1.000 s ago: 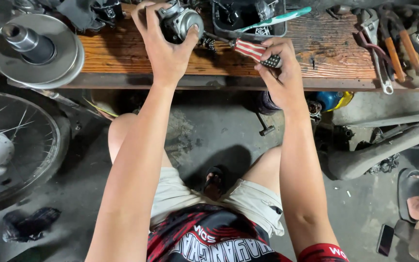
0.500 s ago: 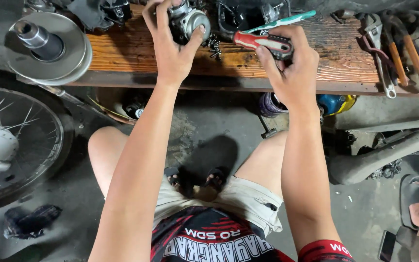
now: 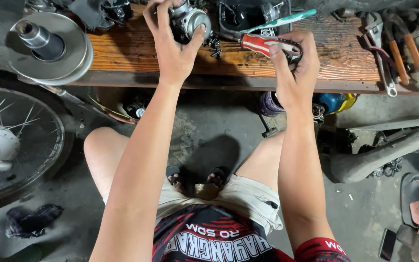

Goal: The person sits on the floor and assembles a mechanical component, likely a carburetor, on a wooden workbench. They use a screwdriver to tighten screws on the assembly and then clean a small reddish part with a cloth.

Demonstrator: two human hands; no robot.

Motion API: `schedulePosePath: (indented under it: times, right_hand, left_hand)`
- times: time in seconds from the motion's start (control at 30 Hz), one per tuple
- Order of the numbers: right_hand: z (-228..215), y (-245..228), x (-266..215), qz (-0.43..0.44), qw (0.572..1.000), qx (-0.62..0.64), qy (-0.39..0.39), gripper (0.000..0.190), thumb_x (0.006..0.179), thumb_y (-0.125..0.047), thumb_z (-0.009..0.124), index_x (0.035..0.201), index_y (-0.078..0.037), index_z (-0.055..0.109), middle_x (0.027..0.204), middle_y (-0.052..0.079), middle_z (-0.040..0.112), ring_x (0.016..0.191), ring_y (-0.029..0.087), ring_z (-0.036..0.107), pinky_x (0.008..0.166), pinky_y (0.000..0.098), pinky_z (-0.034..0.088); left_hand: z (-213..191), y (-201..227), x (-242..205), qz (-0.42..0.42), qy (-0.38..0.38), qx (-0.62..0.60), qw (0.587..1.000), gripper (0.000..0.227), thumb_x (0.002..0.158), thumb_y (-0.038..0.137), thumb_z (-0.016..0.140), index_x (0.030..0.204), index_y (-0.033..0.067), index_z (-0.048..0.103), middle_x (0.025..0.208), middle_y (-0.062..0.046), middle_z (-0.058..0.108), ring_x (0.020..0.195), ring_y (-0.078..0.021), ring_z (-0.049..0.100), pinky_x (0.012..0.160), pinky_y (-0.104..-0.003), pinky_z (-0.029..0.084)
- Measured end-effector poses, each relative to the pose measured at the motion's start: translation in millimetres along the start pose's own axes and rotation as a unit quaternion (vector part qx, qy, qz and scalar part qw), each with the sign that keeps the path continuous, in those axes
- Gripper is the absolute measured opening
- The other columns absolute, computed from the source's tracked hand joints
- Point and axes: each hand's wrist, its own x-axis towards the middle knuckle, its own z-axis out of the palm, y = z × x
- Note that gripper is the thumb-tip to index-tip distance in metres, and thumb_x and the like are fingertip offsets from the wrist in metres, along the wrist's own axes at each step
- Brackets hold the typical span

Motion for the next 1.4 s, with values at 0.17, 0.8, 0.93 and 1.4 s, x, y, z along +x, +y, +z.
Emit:
schedulePosePath:
  times: [0.17,0.8,0.93,1.4]
  right_hand:
    - [5,5,-2,0.014,1.000,0.027,-0.003,0.032,0.110,-0.040,0.057,0.114,-0.008,0.054,0.089,0.001,0.050,0.073,0.011,0.040,0.067,0.0287,0.032]
    - [-12,-5,4,-0.050,0.992,0.005,-0.112,0.023,0.113,-0.021,0.055,0.128,-0.005,0.047,0.107,0.009,0.058,0.078,0.015,0.045,0.071,0.0304,0.035]
    - [-11,2,10,-0.003,0.988,-0.109,-0.108,0.042,0.114,-0.042,0.045,0.117,-0.001,0.054,0.074,0.003,0.050,0.051,0.010,0.034,0.048,0.0293,0.025]
    - [-22,-14,25,0.004,0.974,-0.184,-0.135,0.061,0.116,-0.056,0.036,0.109,-0.002,0.063,0.065,0.002,0.046,0.053,0.016,0.040,0.050,0.0353,0.026]
  left_hand:
    - [0,0,0,0.002,0.001,0.020,1.000,0.046,0.096,0.041,0.072,0.127,0.0183,0.046,0.127,-0.005,0.039,0.125,-0.0244,0.035,0.103,-0.046,0.045]
    - [5,-35,-20,-0.079,-0.018,0.017,0.997,0.079,0.101,0.045,0.082,0.159,0.0325,0.030,0.158,-0.012,0.028,0.151,-0.0317,0.032,0.117,-0.050,0.052]
    - [6,-37,-20,-0.070,-0.014,0.028,0.997,0.077,0.100,0.045,0.082,0.157,0.0314,0.031,0.157,-0.010,0.031,0.149,-0.0316,0.030,0.113,-0.050,0.054]
    - [6,-34,-18,-0.049,-0.009,0.030,0.998,0.073,0.099,0.050,0.078,0.154,0.0301,0.034,0.152,-0.008,0.034,0.145,-0.0308,0.030,0.107,-0.053,0.055]
